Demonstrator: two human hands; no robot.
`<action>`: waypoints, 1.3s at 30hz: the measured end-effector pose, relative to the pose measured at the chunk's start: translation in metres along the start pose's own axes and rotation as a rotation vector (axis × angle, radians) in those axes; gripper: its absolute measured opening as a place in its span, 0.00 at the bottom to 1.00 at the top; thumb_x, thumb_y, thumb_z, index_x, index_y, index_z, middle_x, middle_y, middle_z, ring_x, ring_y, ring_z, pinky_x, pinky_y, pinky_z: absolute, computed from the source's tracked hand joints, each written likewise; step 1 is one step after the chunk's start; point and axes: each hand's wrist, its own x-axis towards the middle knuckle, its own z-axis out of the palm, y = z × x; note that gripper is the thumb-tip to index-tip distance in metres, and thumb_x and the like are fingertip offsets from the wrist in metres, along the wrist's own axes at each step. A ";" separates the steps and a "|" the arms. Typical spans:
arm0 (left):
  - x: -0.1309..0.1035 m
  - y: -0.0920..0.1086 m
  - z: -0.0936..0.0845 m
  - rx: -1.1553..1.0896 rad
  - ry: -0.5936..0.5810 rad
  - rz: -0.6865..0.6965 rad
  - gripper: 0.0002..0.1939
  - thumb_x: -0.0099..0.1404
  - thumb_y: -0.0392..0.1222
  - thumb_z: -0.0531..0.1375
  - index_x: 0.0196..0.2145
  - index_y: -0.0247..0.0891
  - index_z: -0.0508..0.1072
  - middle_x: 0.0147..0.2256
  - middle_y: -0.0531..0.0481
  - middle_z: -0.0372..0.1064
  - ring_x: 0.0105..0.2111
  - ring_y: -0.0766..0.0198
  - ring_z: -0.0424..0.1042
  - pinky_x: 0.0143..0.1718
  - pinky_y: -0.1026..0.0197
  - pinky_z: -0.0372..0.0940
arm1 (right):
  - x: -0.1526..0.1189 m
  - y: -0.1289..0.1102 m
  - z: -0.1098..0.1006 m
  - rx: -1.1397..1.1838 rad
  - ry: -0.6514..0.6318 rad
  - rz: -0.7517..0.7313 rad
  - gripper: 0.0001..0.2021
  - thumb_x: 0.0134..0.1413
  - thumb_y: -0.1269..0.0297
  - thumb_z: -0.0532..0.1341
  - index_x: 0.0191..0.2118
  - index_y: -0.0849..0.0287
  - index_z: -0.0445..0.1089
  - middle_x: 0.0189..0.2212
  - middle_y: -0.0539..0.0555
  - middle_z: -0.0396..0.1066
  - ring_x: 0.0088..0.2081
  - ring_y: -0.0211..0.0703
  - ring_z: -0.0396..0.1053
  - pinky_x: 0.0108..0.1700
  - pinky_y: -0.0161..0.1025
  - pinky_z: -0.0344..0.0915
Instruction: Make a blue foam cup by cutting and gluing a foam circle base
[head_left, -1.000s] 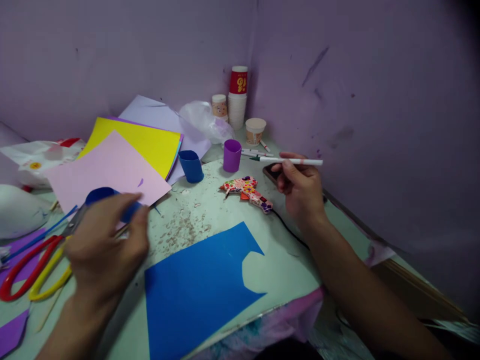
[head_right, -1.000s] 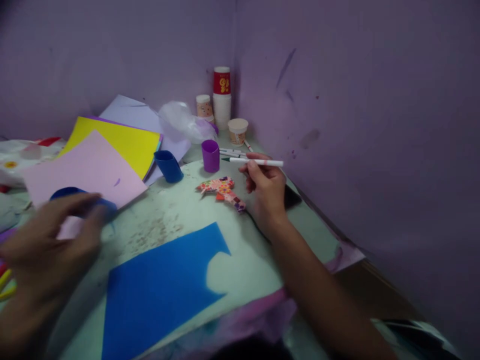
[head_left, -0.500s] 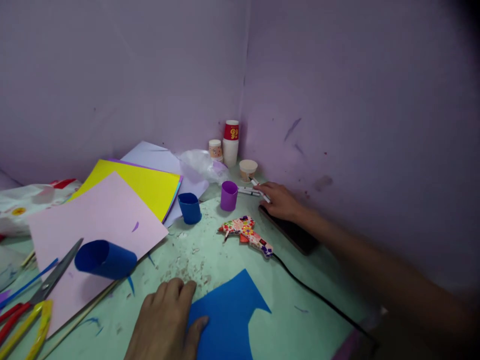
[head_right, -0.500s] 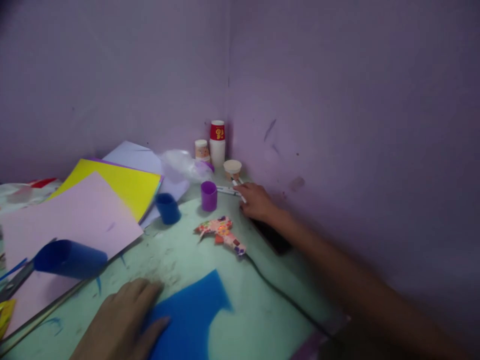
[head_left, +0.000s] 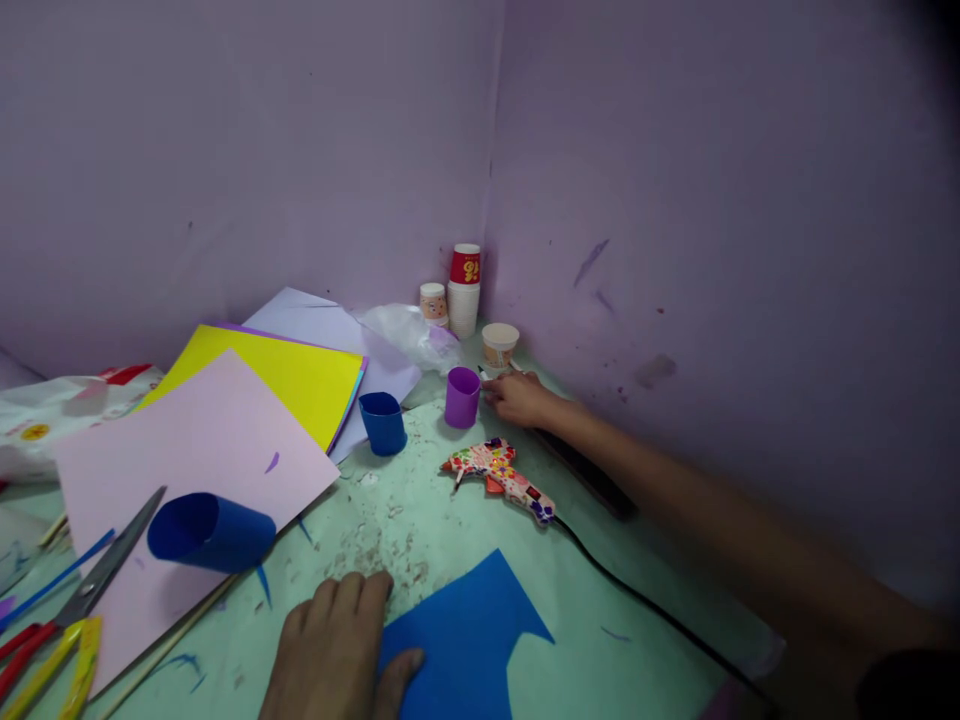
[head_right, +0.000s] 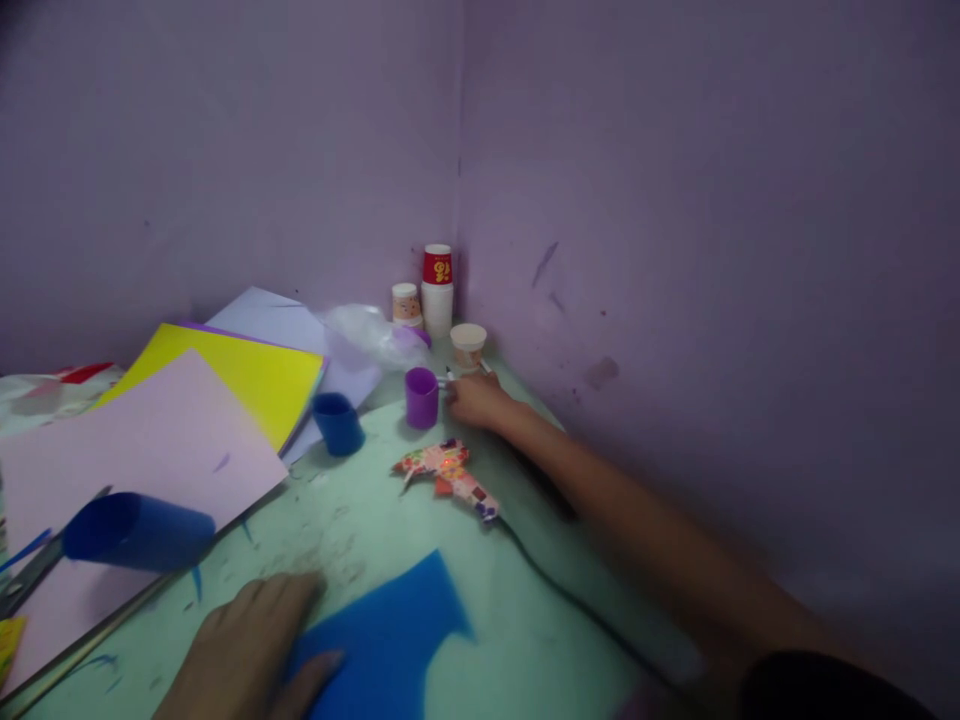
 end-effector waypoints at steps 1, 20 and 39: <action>0.000 0.000 0.000 0.004 0.003 0.002 0.21 0.60 0.46 0.52 0.49 0.37 0.71 0.48 0.37 0.70 0.48 0.45 0.67 0.49 0.41 0.59 | -0.002 -0.001 0.000 0.006 -0.001 0.007 0.14 0.62 0.61 0.58 0.50 0.59 0.66 0.49 0.57 0.68 0.45 0.45 0.70 0.46 0.48 0.69; -0.013 0.024 -0.018 -0.097 -0.106 -0.099 0.15 0.61 0.42 0.50 0.45 0.38 0.63 0.46 0.39 0.65 0.43 0.49 0.69 0.41 0.50 0.63 | -0.152 -0.060 -0.028 0.765 -0.001 -0.036 0.10 0.50 0.64 0.61 0.38 0.57 0.77 0.31 0.54 0.78 0.30 0.45 0.72 0.33 0.40 0.65; -0.012 -0.046 -0.072 -0.565 -0.117 -0.013 0.14 0.56 0.52 0.51 0.28 0.37 0.66 0.25 0.54 0.61 0.27 0.64 0.60 0.31 0.60 0.57 | -0.112 -0.119 0.001 1.572 -0.504 -0.045 0.14 0.50 0.56 0.62 0.38 0.61 0.69 0.26 0.49 0.70 0.22 0.35 0.72 0.25 0.32 0.69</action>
